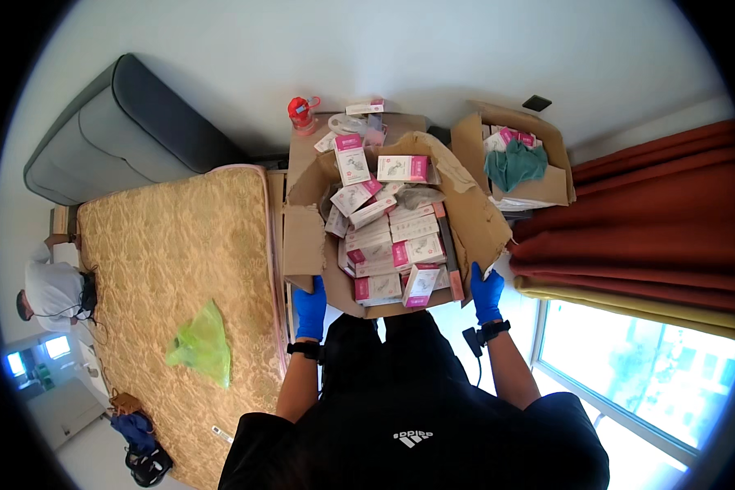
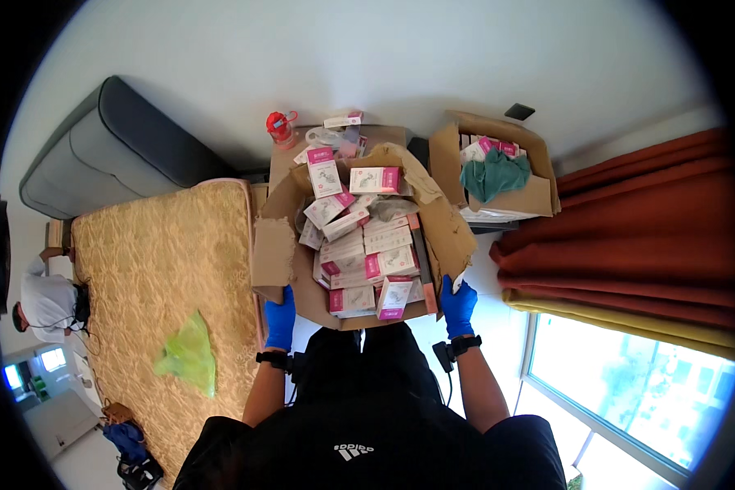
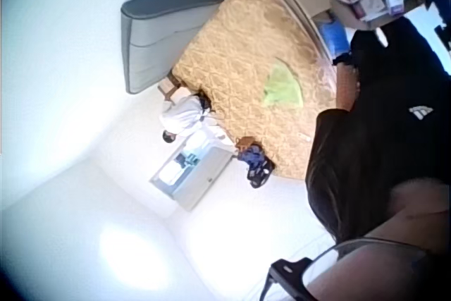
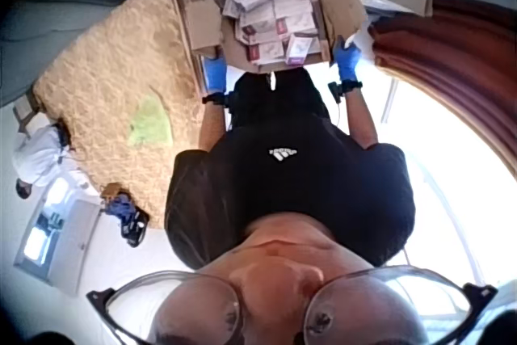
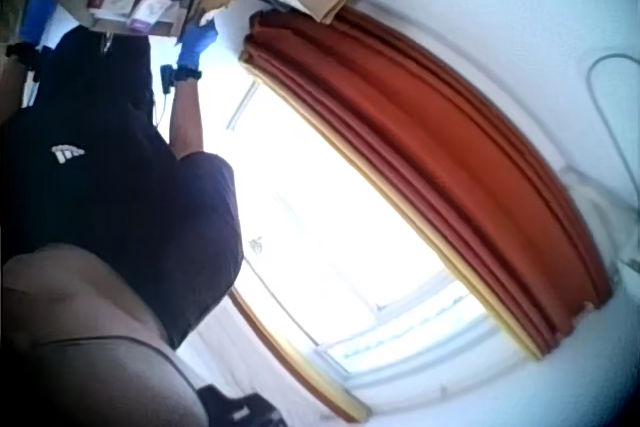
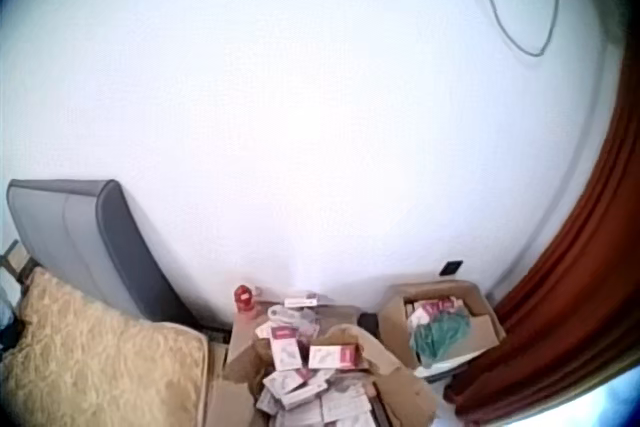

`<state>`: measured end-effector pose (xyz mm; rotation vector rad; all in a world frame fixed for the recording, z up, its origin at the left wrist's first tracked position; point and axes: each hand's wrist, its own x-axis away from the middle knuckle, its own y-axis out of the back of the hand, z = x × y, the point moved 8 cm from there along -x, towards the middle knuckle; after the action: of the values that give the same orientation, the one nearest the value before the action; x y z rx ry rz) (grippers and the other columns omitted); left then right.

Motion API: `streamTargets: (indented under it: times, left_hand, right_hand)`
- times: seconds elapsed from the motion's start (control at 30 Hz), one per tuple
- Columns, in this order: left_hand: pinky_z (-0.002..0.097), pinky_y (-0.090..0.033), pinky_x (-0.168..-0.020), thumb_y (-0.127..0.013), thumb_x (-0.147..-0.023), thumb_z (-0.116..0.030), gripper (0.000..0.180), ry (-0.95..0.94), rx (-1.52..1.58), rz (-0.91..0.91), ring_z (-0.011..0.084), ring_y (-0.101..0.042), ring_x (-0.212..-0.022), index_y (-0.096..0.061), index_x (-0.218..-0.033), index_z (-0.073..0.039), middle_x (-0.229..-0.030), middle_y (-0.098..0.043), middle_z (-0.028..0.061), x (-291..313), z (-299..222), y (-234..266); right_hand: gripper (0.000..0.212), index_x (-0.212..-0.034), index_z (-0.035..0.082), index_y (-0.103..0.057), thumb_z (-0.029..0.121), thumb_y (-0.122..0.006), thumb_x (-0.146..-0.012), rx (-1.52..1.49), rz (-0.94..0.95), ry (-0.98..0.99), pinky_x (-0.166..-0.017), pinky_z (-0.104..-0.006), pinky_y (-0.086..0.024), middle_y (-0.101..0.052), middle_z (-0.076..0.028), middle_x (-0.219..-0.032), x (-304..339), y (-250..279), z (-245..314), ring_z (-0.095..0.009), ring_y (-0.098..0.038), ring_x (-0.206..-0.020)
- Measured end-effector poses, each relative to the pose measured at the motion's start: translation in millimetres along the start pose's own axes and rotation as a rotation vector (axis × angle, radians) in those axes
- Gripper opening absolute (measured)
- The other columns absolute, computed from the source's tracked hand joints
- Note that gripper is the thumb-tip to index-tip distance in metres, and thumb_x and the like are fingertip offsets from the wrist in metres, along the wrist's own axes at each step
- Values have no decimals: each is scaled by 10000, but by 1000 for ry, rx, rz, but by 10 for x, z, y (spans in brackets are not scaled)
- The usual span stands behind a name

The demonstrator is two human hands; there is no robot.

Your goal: The person carries a box of supplies into a bedroom, places it on a side table, and wipes the frame and glass of a sliding door with a green cloth.

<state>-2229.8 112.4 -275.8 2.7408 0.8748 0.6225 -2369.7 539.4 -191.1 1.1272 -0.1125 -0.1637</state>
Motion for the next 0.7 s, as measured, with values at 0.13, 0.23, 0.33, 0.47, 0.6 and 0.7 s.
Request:
streamTargets:
  times: [0.13, 0.23, 0.33, 0.47, 0.6, 0.7]
  left_hand:
    - [340, -474, -710, -580, -868, -256, 344, 34, -29, -27, 200, -610, -896, -582, -1014, 55, -914, -643, 161, -74, 75, 27]
    - [357, -477, -665, -579, -865, -255, 333, -121, 49, -66, 228, -629, -864, -590, -981, 57, -869, -643, 189, -20, -42, -14]
    - [347, -482, -614, -536, -885, -279, 355, -12, -215, 47, 233, -644, -720, -617, -869, 66, -735, -636, 198, 208, -330, -94]
    - [418, -474, -536, -540, -859, -296, 360, -23, -662, 196, 388, -604, -668, -634, -775, 41, -681, -597, 244, 592, -625, -208]
    - [435, -473, -531, -527, -852, -333, 396, -129, -644, 288, 394, -594, -652, -633, -748, 34, -679, -593, 242, 1243, -769, -776]
    - [439, -472, -527, -535, -849, -325, 383, -195, -642, 321, 400, -589, -649, -631, -744, 30, -676, -590, 248, 1776, -318, -1434]
  right_hand:
    - [277, -765, -22, -625, 251, -679, -762, -171, -48, -9, -577, -370, -482, -617, -197, -678, 35, -49, -4, -330, -629, -668]
    - [300, -768, -26, -620, 269, -677, -763, -145, 54, -103, -569, -389, -471, -611, -208, -678, 100, -156, -263, -344, -623, -659]
    - [342, -775, -23, -623, 318, -651, -774, 77, 45, -72, -576, -421, -470, -607, -224, -693, 290, 75, -287, -372, -609, -663]
    - [333, -868, -11, -637, 310, -627, -779, 78, 57, -51, -616, -449, -481, -602, -231, -677, 749, 552, -559, -403, -594, -669]
    - [312, -914, -9, -632, 264, -636, -763, 78, 198, -197, -657, -432, -491, -623, -225, -782, 1133, 901, -1462, -388, -606, -746]
    - [314, -905, -11, -641, 263, -643, -751, 44, 125, -173, -673, -433, -493, -629, -218, -768, 1494, 1007, -2557, -384, -612, -725]
